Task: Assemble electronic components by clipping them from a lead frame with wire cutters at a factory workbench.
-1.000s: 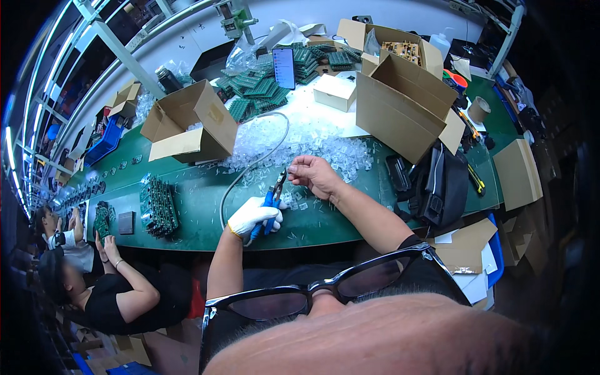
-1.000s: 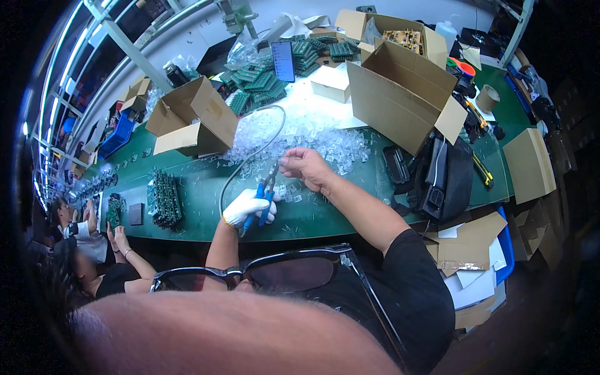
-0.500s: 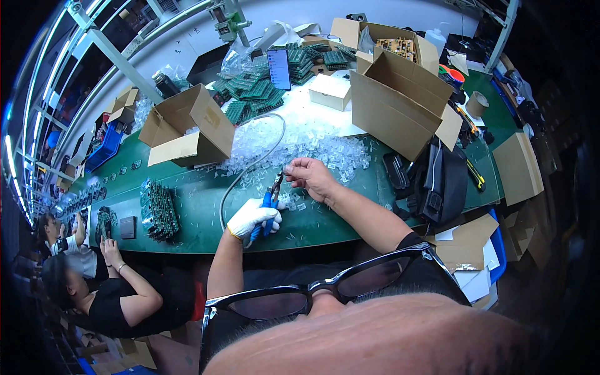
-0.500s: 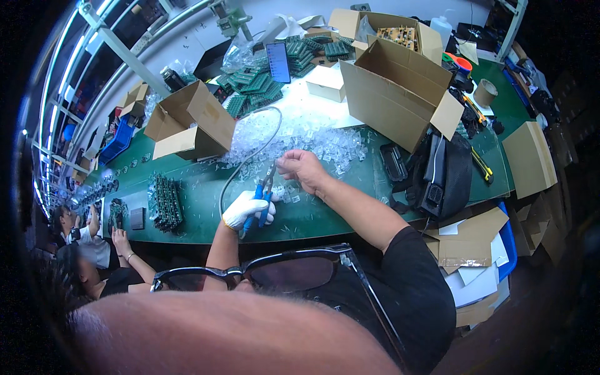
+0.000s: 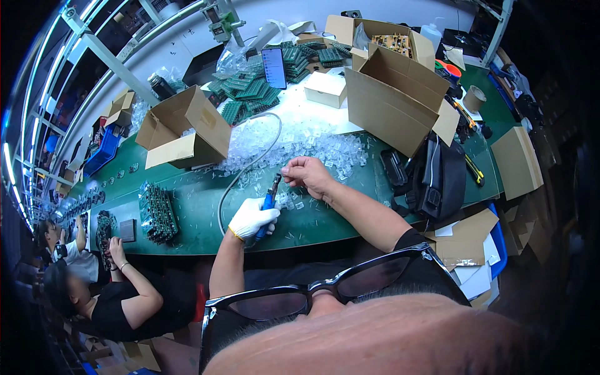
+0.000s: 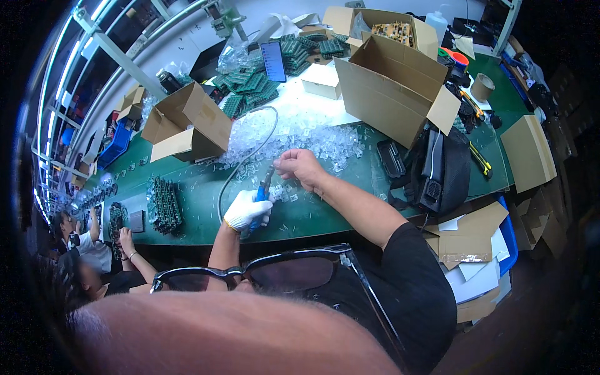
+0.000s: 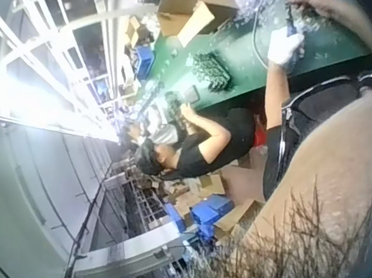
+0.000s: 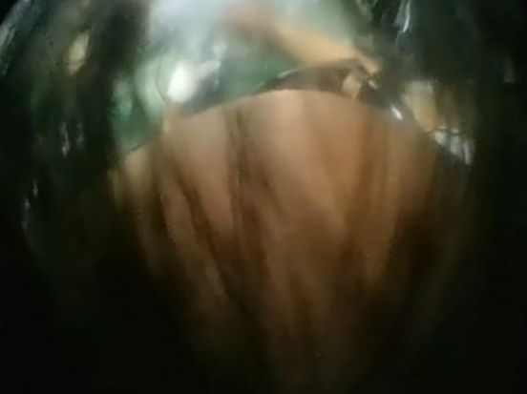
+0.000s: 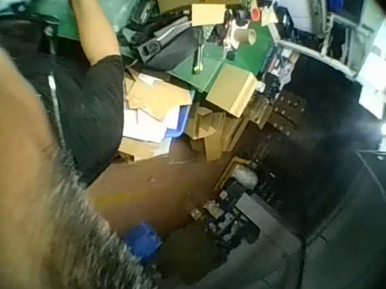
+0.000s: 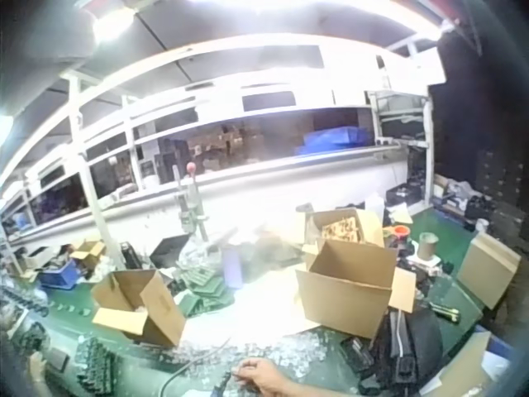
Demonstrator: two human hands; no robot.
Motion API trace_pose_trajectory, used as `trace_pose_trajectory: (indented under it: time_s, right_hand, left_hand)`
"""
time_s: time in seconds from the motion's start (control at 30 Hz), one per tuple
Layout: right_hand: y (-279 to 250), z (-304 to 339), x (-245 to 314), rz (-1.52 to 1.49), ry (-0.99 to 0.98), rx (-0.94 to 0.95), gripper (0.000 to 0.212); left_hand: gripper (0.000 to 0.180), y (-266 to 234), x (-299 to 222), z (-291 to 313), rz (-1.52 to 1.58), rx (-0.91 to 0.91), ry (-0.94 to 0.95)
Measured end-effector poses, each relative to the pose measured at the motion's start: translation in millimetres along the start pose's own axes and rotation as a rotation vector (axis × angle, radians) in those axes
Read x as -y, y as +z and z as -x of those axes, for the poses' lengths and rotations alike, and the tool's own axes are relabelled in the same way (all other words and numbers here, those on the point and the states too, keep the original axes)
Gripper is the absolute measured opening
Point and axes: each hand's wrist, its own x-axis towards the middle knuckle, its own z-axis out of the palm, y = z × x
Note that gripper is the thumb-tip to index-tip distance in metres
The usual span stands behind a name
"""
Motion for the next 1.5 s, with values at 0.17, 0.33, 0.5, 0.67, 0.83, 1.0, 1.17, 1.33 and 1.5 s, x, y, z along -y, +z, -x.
trace_pose_trajectory:
  time_s: [0.17,0.33,0.5,0.67,0.83,1.0,1.17,1.33,1.5]
  right_hand:
    - [-8.4,-0.2,1.9,0.21,-0.04,0.004,0.019]
    - [6.8,15.5,10.7,0.982,-0.272,0.131,0.035]
    - [-5.1,11.0,19.9,1.226,-0.35,0.003,0.032]
    - [-41.8,6.6,39.2,1.491,-0.382,-0.238,0.029]
    - [-38.2,7.0,43.5,1.507,-0.317,-0.237,0.033]
    - [-39.3,2.9,38.8,1.319,-0.477,-0.263,0.032]
    - [-38.1,0.7,37.0,1.18,-0.575,-0.241,0.026]
    - [-39.8,-5.6,37.2,1.181,-0.611,-0.294,0.018]
    - [-32.1,-12.2,23.1,0.238,-0.266,0.0,0.015]
  left_hand:
    - [0.037,-1.2,8.4,-6.3,0.187,0.008,0.033]
    - [0.045,-17.5,27.8,-4.2,0.457,0.107,0.167]
    - [0.043,-17.6,27.7,-8.7,0.395,0.115,0.149]
    - [0.052,-21.0,28.6,-6.4,0.385,0.112,0.16]
    - [0.062,-20.4,25.6,-6.0,0.36,0.116,0.15]
    - [0.044,-22.1,26.5,-7.6,0.39,0.133,0.123]
    - [0.043,-21.9,25.1,-7.3,0.382,0.124,0.103]
    - [0.042,-22.6,27.3,-6.8,0.386,0.131,0.106]
    - [0.042,-17.2,19.4,-6.7,0.34,0.13,0.07]
